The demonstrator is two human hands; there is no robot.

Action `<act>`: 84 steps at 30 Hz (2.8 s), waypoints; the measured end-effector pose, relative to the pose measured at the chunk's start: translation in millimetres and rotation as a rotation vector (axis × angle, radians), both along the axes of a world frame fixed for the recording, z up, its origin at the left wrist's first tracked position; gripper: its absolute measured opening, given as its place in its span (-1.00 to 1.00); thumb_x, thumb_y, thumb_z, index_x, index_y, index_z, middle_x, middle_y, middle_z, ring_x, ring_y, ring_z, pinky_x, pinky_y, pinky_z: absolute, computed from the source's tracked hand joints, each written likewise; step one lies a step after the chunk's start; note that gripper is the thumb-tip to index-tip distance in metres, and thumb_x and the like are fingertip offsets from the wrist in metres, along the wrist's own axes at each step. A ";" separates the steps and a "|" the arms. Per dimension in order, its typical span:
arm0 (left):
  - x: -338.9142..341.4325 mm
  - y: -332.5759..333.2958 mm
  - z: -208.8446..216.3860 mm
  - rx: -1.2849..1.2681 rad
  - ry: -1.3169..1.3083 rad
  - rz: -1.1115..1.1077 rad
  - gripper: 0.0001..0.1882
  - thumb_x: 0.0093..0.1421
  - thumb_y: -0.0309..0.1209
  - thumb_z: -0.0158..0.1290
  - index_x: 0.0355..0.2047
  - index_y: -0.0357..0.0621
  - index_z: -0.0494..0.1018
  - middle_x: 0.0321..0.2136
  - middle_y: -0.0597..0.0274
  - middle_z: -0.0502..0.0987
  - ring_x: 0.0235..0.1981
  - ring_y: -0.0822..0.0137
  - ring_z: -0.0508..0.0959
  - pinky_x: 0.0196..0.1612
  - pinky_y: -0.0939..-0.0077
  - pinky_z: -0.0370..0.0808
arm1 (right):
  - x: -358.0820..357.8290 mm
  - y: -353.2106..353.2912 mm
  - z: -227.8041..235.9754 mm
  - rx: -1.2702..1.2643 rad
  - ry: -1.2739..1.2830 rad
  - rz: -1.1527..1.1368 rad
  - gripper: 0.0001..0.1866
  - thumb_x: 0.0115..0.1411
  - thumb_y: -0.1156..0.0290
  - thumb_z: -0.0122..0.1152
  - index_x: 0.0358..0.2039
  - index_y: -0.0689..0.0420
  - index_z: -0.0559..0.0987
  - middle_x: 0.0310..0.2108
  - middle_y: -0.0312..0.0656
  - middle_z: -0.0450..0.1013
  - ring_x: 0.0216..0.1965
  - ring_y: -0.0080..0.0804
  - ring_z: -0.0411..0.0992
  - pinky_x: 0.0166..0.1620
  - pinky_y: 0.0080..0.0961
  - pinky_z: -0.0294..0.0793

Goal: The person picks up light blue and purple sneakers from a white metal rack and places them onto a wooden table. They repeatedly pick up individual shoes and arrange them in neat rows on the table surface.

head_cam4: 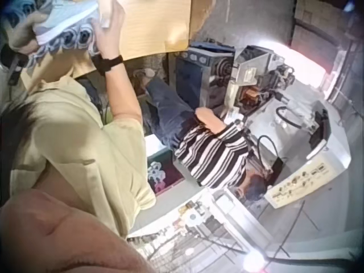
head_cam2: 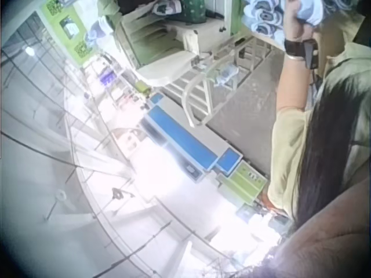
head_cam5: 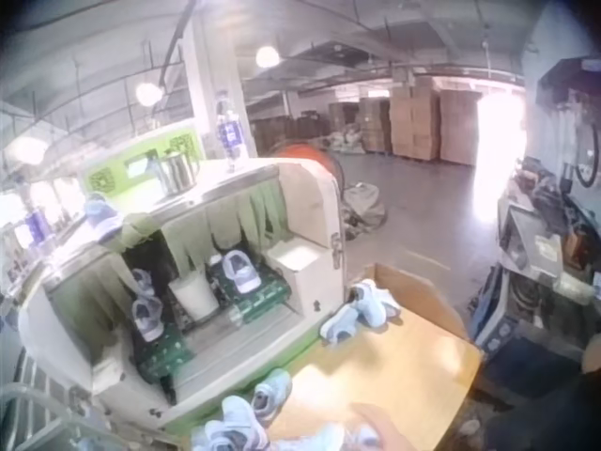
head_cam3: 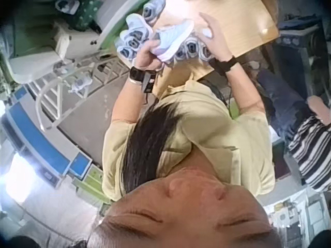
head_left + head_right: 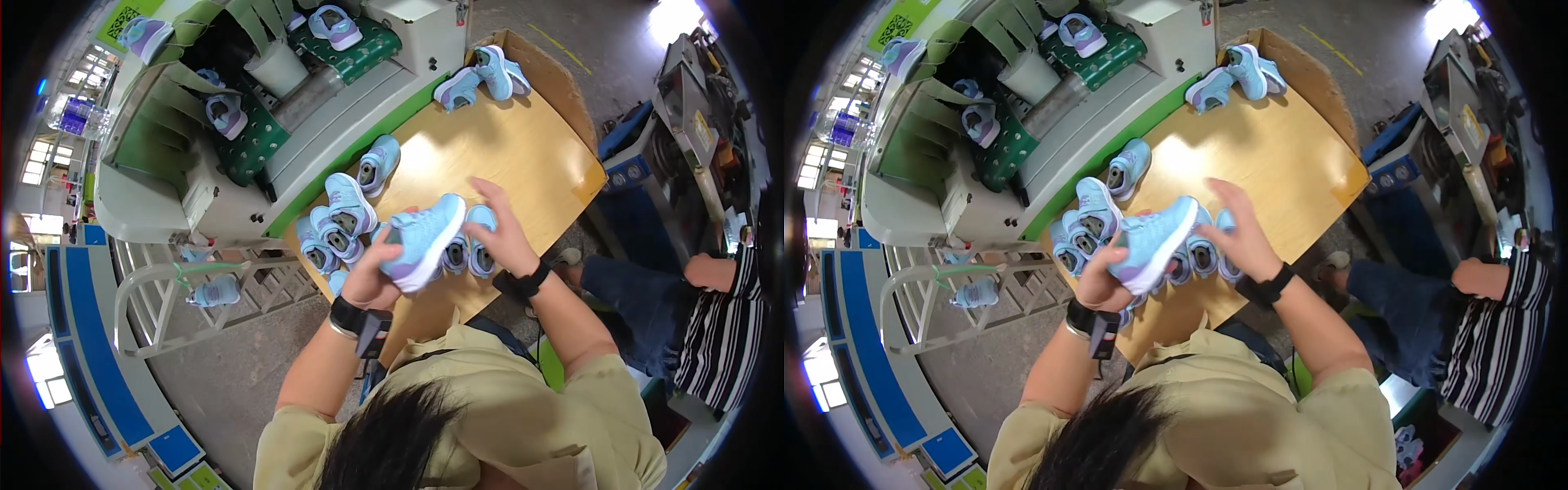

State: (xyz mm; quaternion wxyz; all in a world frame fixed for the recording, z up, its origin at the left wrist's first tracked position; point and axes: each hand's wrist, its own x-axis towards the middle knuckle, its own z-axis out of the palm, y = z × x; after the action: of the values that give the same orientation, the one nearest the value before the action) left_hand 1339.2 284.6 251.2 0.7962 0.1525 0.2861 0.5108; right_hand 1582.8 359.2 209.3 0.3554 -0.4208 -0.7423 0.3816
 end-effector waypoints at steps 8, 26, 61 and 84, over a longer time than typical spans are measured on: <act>-89.7 48.7 82.0 0.419 1.066 0.872 -0.30 0.15 -0.50 0.09 0.33 -0.22 0.23 0.14 0.15 0.38 0.12 0.25 0.44 0.19 0.33 0.39 | 22.5 -89.0 -127.3 -0.264 -0.035 -0.233 -0.06 0.20 0.54 0.27 0.47 0.25 -0.07 0.40 0.14 0.05 0.44 -0.04 0.03 0.45 -0.23 0.00; -224.0 147.9 29.5 0.208 1.276 0.902 -0.11 0.30 -0.17 0.19 0.41 -0.46 0.02 0.30 -0.16 0.29 0.29 0.11 0.33 0.34 0.39 0.21 | -87.6 69.8 79.4 0.036 0.518 -0.035 -0.36 0.27 0.57 0.15 0.34 0.19 0.21 0.34 -0.01 0.23 0.34 -0.23 0.24 0.38 -0.25 0.17; 11.1 -35.2 13.9 0.817 1.415 -0.079 -0.07 0.00 -0.41 0.38 0.38 -0.12 0.19 0.40 -0.18 0.16 0.44 -0.12 0.14 0.42 0.07 0.10 | -1.7 -0.9 39.9 -0.678 0.284 0.096 -0.59 0.40 0.23 0.17 0.16 0.18 0.49 -0.09 -0.20 0.50 -0.02 -0.48 0.44 0.08 -0.47 0.44; -147.1 97.6 36.7 0.309 1.509 0.966 -0.15 0.03 -0.46 0.20 0.33 -0.36 0.15 0.20 -0.15 0.34 0.21 0.04 0.40 0.30 0.27 0.29 | -39.3 -90.8 -124.4 -0.109 -0.109 -0.161 -0.14 0.17 0.54 0.21 0.44 0.19 0.05 0.44 0.28 -0.06 0.45 0.26 -0.06 0.45 -0.03 -0.04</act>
State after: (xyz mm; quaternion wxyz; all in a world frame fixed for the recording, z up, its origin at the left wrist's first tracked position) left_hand 1192.1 382.2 287.9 0.0673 0.4153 0.6926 0.5860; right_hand 1543.5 268.5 84.9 0.3205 -0.5180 -0.7025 0.3680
